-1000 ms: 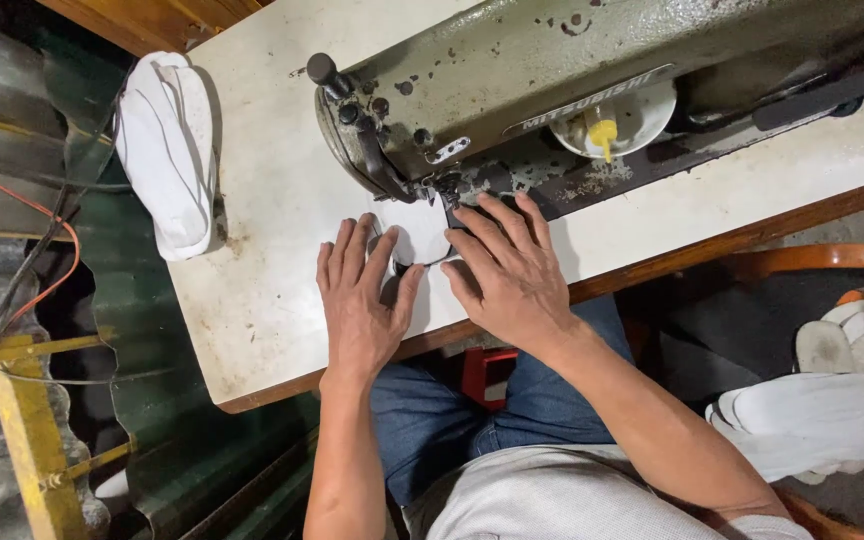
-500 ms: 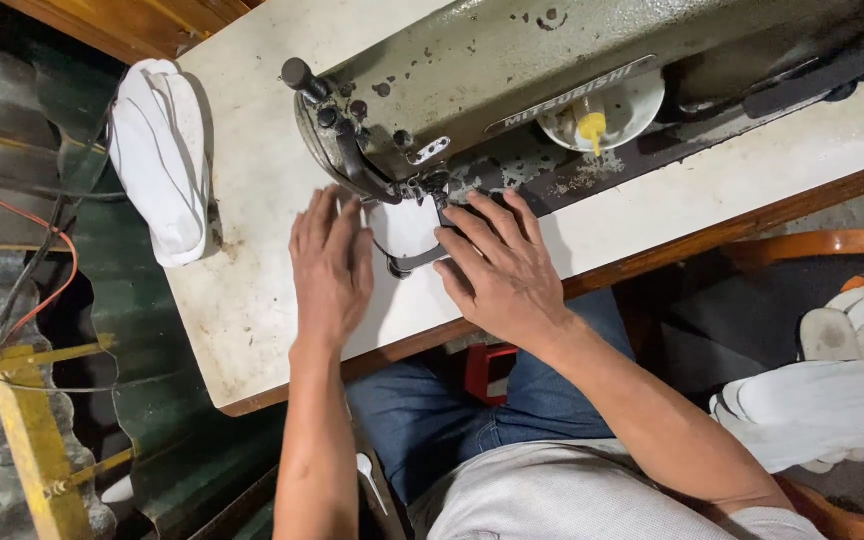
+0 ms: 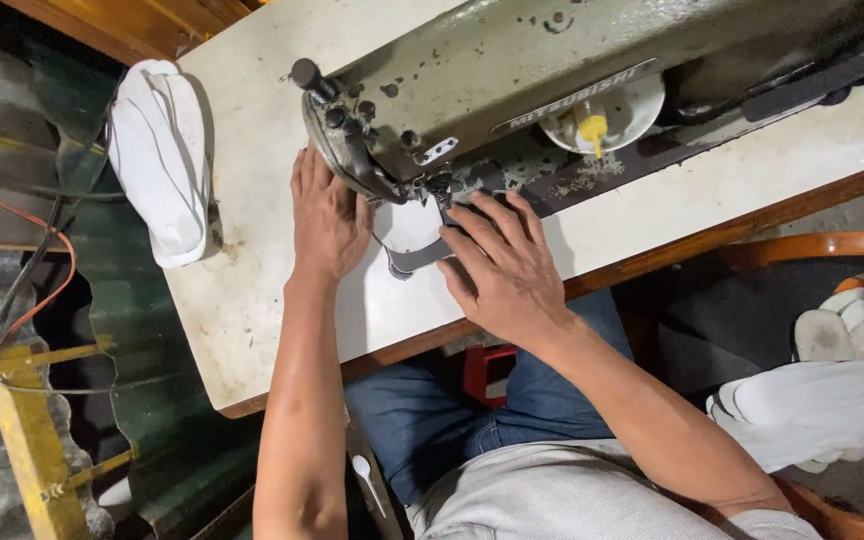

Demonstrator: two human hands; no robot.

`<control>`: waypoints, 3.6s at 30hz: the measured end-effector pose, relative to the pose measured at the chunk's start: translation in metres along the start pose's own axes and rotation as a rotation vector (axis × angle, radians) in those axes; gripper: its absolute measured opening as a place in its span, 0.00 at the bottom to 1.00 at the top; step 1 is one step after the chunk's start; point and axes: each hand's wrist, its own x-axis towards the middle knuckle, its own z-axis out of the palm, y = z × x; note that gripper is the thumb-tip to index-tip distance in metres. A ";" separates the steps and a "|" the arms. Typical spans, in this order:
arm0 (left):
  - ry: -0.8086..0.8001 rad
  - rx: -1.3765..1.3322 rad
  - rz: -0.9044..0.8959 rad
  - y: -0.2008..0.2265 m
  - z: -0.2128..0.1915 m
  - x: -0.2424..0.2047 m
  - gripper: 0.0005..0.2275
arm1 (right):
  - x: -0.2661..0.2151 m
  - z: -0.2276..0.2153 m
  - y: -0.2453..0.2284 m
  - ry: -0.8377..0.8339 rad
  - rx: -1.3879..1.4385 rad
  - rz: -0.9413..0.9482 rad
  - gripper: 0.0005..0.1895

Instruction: The person sews white shoe insoles using a Mitsubishi industrial sewing machine. They guide the insoles under the needle, stitch along the edges, and occasionally apply oil to the machine's needle area.

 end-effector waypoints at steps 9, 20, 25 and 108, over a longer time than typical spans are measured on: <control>-0.007 0.041 -0.028 0.009 -0.005 0.005 0.21 | -0.001 0.002 -0.001 -0.022 0.005 0.000 0.14; -0.008 0.074 -0.050 0.010 -0.004 0.002 0.20 | -0.003 0.003 -0.003 -0.044 -0.027 -0.009 0.16; -0.007 0.061 -0.061 0.016 -0.009 0.002 0.19 | -0.003 0.002 -0.005 -0.061 -0.026 -0.003 0.17; 0.176 0.060 -0.206 0.078 -0.055 -0.141 0.23 | -0.377 -0.071 0.176 -0.098 -0.608 0.588 0.34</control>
